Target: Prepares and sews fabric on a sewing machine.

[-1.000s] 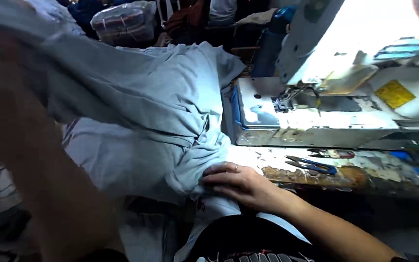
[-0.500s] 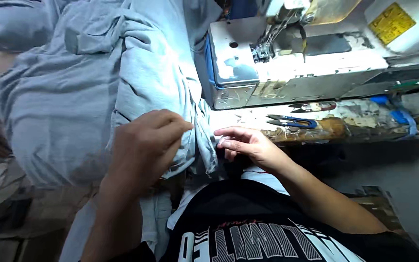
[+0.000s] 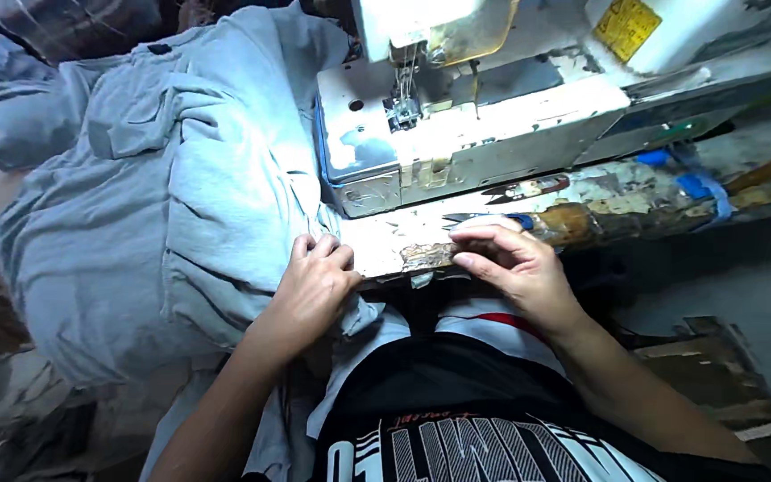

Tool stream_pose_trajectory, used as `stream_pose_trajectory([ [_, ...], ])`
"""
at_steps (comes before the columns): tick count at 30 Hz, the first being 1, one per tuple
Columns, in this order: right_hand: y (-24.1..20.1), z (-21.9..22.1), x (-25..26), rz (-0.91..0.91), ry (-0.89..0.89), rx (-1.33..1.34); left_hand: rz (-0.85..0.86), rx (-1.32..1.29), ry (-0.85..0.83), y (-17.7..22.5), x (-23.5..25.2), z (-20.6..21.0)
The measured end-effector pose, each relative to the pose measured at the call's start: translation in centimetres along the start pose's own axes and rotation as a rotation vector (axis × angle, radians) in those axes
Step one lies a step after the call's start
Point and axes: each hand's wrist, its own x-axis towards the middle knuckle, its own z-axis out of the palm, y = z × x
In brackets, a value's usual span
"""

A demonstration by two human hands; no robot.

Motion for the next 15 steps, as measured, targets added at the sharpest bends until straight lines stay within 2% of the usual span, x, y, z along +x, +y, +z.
stream_pose_trajectory([
  [2, 1.1, -0.7, 0.8, -0.091, 0.066, -0.375, 0.003, -0.075, 0.064, -0.2, 0.3, 0.4],
  [5, 2.4, -1.5, 1.6, -0.047, -0.055, -0.706, 0.055, -0.199, 0.189, 1.0, 2.3, -0.6],
  [7, 3.0, -1.5, 1.7, -0.071, -0.114, -0.728, 0.094, -0.170, 0.178, 1.4, 3.0, -1.5],
  [10, 4.1, -1.8, 1.7, -0.113, -0.135, -0.609, 0.089, 0.019, -0.043, 0.7, 1.3, -2.2],
  [12, 4.8, -1.7, 1.4, -0.162, -0.060, -0.509, 0.029, 0.117, -0.115, -0.5, -0.5, -0.8],
  [15, 4.7, -1.1, 0.6, -0.259, 0.196, -0.372, 0.026, 0.042, 0.008, -1.4, -1.9, 0.7],
])
